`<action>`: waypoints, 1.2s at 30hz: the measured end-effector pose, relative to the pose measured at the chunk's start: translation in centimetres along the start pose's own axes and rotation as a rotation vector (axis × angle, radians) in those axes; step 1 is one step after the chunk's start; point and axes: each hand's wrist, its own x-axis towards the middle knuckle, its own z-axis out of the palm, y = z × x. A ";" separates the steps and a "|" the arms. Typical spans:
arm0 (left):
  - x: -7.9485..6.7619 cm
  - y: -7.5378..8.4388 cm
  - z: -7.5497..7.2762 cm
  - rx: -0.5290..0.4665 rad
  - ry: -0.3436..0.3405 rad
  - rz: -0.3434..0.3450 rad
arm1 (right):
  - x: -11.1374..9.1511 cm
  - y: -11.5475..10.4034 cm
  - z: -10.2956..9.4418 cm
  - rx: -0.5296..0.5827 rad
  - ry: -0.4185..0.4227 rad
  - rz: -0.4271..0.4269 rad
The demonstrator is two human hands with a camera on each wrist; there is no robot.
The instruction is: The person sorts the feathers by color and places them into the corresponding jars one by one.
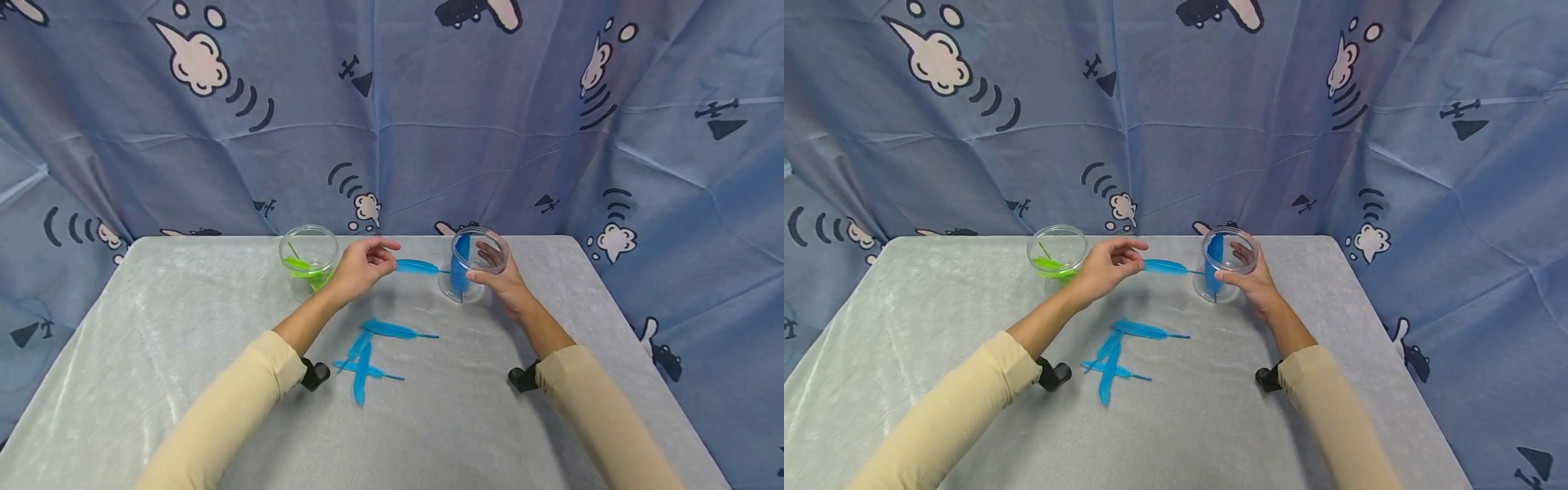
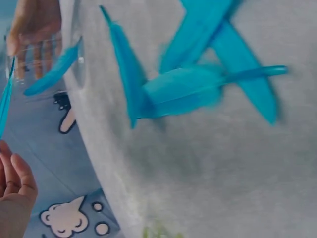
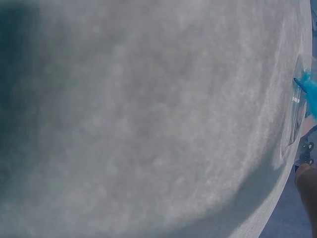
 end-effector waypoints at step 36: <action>4.4 6.0 5.7 0.128 0.146 -0.031 | 0.2 0.4 0.0 0.004 -0.020 -0.045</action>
